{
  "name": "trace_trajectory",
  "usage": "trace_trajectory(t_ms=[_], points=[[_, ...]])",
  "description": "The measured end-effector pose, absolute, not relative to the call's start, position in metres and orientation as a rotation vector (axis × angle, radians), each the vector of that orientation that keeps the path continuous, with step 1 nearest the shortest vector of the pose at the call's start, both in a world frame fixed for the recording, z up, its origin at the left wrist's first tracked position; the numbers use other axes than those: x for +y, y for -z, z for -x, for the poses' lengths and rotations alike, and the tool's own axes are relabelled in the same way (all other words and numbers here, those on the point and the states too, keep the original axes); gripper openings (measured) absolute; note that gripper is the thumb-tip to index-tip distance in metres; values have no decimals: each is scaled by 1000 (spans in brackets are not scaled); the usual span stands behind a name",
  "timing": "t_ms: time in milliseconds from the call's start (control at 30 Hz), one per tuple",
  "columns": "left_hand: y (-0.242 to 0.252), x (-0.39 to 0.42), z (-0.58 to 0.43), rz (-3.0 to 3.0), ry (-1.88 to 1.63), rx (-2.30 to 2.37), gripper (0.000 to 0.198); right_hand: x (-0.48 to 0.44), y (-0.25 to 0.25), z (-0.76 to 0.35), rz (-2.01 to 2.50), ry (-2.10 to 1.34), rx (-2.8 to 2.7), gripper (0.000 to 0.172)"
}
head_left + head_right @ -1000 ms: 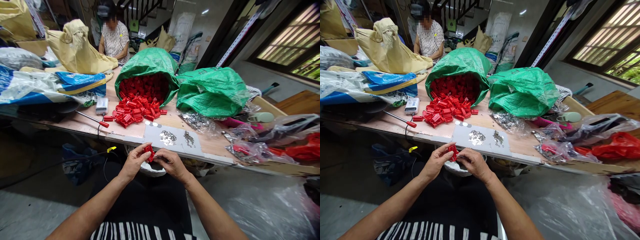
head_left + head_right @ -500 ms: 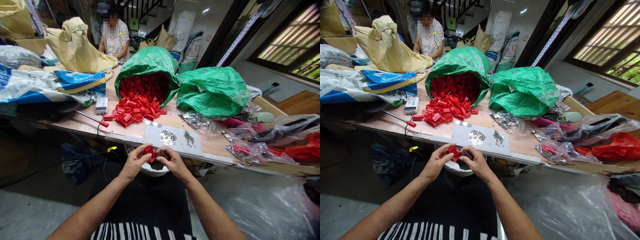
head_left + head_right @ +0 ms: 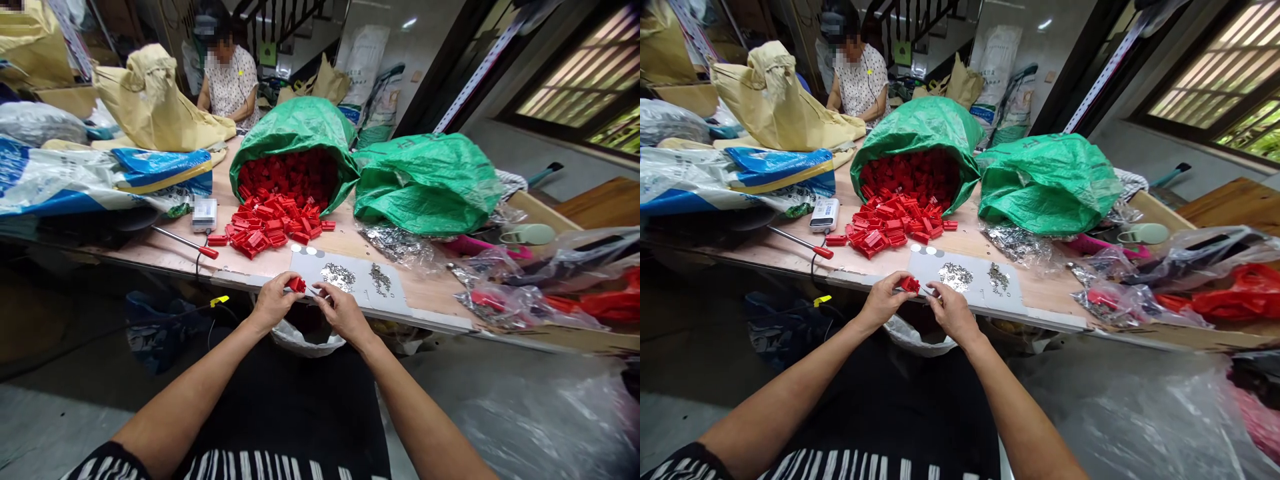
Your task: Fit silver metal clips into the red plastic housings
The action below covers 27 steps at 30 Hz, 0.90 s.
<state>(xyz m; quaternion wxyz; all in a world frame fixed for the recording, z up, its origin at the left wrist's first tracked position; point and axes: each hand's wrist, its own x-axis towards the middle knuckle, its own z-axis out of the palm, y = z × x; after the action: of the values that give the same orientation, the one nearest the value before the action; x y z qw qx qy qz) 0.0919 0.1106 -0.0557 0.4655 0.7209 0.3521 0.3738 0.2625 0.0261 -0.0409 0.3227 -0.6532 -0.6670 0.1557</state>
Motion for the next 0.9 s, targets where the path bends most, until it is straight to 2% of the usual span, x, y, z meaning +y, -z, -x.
trace_trajectory(t_ms=[233,533,733,900], points=[[61,115,-101,-1848,-847,873,30,32,44,-268,1707,-358,-1819,18],[65,122,-104,-1886,-779,827,28,37,52,-276,1691,-417,-1859,18],[66,124,-105,-1854,-795,821,41,39,53,-276,1667,-400,-1879,18],[65,124,-106,-1864,-800,815,37,38,53,-278,1640,-405,-1885,17]])
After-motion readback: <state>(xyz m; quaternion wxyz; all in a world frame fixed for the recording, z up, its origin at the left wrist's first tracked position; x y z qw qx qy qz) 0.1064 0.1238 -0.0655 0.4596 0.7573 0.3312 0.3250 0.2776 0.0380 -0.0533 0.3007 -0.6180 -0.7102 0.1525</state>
